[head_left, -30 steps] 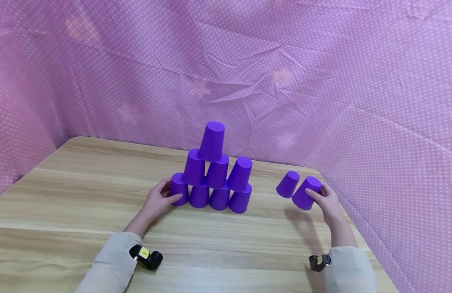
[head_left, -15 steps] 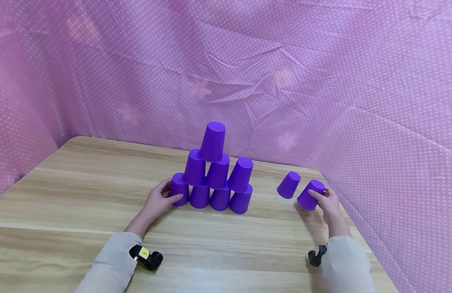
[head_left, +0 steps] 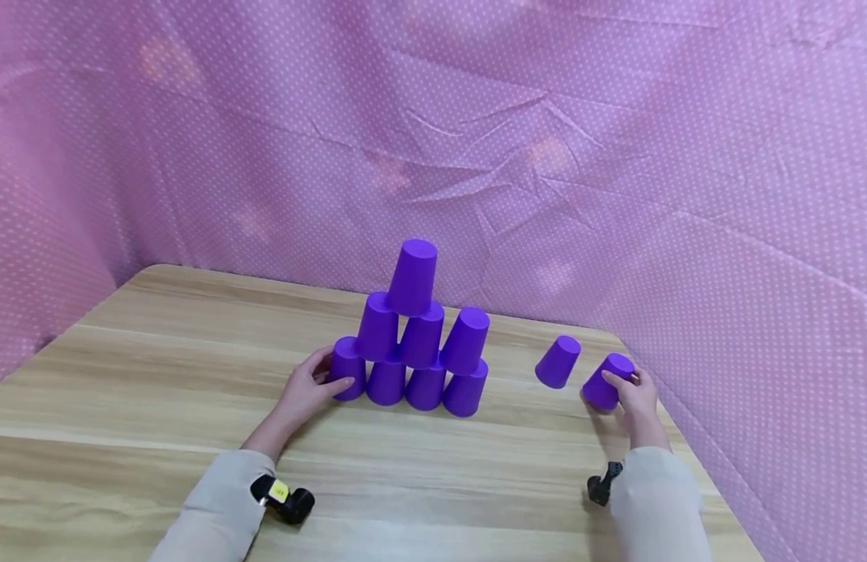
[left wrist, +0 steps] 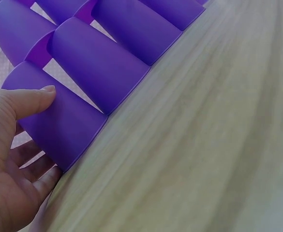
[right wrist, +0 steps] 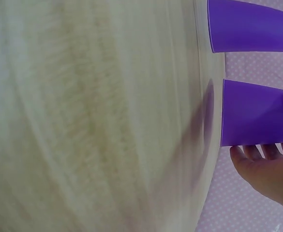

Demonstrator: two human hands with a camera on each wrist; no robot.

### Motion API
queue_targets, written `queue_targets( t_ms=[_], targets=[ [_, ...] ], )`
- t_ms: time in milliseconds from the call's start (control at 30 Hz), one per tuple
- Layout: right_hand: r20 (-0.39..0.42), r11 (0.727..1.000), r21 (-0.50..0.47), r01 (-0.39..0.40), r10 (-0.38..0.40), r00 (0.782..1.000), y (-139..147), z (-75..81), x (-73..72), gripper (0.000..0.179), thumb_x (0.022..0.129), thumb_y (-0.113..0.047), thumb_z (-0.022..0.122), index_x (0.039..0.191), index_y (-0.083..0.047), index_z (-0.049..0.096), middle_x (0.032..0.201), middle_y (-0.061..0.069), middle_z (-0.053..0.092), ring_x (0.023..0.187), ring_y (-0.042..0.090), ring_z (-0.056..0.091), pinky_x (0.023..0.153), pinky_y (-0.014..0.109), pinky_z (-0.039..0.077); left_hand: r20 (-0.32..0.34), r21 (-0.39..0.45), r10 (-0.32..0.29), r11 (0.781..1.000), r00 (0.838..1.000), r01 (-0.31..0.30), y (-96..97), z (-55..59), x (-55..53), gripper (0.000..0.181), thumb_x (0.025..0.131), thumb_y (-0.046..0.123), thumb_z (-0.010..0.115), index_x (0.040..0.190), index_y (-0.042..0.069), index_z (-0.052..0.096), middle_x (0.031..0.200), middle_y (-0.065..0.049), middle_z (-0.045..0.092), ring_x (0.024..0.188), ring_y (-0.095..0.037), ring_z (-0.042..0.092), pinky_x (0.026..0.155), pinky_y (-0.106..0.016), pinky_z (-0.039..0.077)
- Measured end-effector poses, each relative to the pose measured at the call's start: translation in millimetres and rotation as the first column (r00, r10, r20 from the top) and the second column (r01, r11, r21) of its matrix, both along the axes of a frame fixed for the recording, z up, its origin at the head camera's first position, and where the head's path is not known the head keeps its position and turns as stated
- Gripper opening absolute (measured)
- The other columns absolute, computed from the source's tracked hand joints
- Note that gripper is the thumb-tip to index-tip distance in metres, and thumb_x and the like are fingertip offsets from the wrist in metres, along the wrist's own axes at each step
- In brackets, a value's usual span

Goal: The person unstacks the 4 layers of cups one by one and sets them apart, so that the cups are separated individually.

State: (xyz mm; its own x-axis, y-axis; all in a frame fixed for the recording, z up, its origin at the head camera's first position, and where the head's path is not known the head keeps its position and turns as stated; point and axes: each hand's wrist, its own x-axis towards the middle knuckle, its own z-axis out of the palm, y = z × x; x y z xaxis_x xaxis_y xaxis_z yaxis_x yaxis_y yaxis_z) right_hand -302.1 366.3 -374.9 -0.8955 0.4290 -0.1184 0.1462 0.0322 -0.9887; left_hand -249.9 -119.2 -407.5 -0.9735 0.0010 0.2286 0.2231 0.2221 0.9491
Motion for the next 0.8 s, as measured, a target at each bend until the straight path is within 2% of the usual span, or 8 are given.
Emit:
queue_targets(
  t_ms=[133, 367, 467, 633, 800],
  targets=[
    [0.0, 0.999, 0.0, 0.04, -0.04, 0.999, 0, -2.8, -4.0, 0.083, 0.071, -0.015, 0.07, 0.136, -0.008, 0.019, 0.137, 0.016, 0.023, 0.121, 0.029, 0.027, 0.098, 0.04, 0.027, -0.011, -0.006, 0.005, 1.0, 1.0, -0.005, 0.5, 3.5, 1.8, 0.056, 0.076, 0.0, 0.063, 0.124, -0.009, 0.035, 0.117, -0.032, 0.041, 0.11, -0.04, 0.038, 0.094, -0.047, 0.031],
    [-0.005, 0.999, -0.031, 0.033, -0.033, 0.999, 11, -14.4, -15.0, 0.084, 0.07, -0.013, 0.071, 0.137, -0.011, 0.019, 0.136, 0.014, 0.024, 0.119, 0.027, 0.031, 0.095, 0.037, 0.031, -0.014, -0.023, 0.002, 1.0, 1.0, -0.002, -5.9, -16.5, -10.9, 0.059, 0.075, 0.01, 0.066, 0.126, -0.004, 0.037, 0.118, -0.027, 0.043, 0.111, -0.035, 0.039, 0.094, -0.043, 0.032],
    [-0.002, 0.998, -0.047, 0.044, -0.044, 0.999, 15, -17.7, -19.5, 0.083, 0.069, -0.016, 0.073, 0.136, -0.014, 0.023, 0.134, 0.012, 0.028, 0.117, 0.025, 0.035, 0.095, 0.037, 0.032, 0.0, -0.034, 0.008, 0.999, 1.0, -0.008, -6.1, -20.1, -12.9, 0.061, 0.076, 0.012, 0.066, 0.127, -0.002, 0.036, 0.119, -0.026, 0.042, 0.112, -0.034, 0.038, 0.094, -0.042, 0.032],
    [-0.025, 0.998, -0.05, 0.035, -0.037, 0.999, 12, -10.0, -16.8, 0.081, 0.073, -0.011, 0.068, 0.137, -0.01, 0.018, 0.136, 0.016, 0.023, 0.119, 0.029, 0.03, 0.096, 0.036, 0.031, 0.021, -0.047, 0.012, 0.999, 1.0, -0.011, -5.5, -20.2, -12.9, 0.062, 0.076, 0.013, 0.066, 0.128, 0.0, 0.035, 0.122, -0.024, 0.041, 0.113, -0.034, 0.037, 0.095, -0.042, 0.031],
    [0.029, 0.995, -0.097, 0.02, -0.017, 0.999, 11, -2.6, -9.9, 0.08, 0.078, -0.01, 0.063, 0.139, -0.015, 0.012, 0.139, 0.014, 0.016, 0.122, 0.029, 0.023, 0.098, 0.037, 0.026, 0.022, -0.053, 0.009, 0.999, 1.0, -0.008, -4.9, -20.0, -13.5, 0.062, 0.076, 0.014, 0.066, 0.128, 0.001, 0.035, 0.122, -0.024, 0.041, 0.113, -0.033, 0.037, 0.095, -0.042, 0.031]
  ],
)
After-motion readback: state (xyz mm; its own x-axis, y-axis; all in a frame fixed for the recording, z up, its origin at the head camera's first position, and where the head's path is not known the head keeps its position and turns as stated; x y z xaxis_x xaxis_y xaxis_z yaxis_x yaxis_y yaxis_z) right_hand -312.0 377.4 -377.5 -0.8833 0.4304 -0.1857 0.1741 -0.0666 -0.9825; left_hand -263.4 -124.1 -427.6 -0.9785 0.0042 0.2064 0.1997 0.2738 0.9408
